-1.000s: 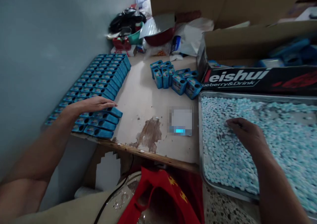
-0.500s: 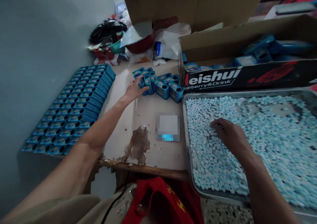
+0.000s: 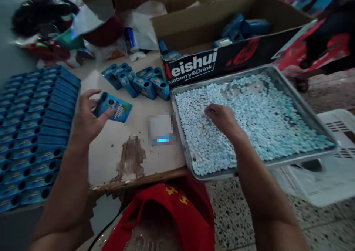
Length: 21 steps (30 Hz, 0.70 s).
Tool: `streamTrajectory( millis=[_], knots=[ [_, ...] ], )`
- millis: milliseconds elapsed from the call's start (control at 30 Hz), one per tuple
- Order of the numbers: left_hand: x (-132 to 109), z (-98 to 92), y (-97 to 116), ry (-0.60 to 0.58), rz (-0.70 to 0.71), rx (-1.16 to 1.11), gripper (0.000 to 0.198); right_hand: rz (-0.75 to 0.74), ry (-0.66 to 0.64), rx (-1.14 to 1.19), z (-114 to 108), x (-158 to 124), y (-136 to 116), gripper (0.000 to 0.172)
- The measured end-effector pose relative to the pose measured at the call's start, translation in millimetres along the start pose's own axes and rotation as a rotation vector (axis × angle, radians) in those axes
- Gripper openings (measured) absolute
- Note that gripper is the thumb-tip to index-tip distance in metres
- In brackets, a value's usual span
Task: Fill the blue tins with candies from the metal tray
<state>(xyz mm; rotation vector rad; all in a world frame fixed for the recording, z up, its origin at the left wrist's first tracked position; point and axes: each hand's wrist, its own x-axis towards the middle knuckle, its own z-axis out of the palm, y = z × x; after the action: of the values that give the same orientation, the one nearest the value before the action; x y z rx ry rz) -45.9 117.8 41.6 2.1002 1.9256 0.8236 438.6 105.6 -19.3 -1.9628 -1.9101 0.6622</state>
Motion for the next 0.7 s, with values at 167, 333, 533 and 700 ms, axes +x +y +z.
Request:
streamTrajectory(
  millis=[167, 333, 533, 700],
  knots=[
    [-30, 28.9, 77, -0.322, 0.299, -0.079, 0.061, 0.025, 0.063, 0.107, -6, 4, -4, 0.015],
    [-16, 56.6, 93, -0.455, 0.374, -0.13, 0.057, -0.132, -0.013, -0.089, -25, -18, 10, 0.029],
    [-6, 65.0, 77, -0.449, 0.418, -0.278, 0.064, -0.416, -0.222, -0.324, -40, -88, 31, 0.09],
    [-13, 55.6, 61, -0.362, 0.31, -0.343, 0.083, -0.54, -0.3, -0.413, -20, -98, 33, 0.069]
  ],
)
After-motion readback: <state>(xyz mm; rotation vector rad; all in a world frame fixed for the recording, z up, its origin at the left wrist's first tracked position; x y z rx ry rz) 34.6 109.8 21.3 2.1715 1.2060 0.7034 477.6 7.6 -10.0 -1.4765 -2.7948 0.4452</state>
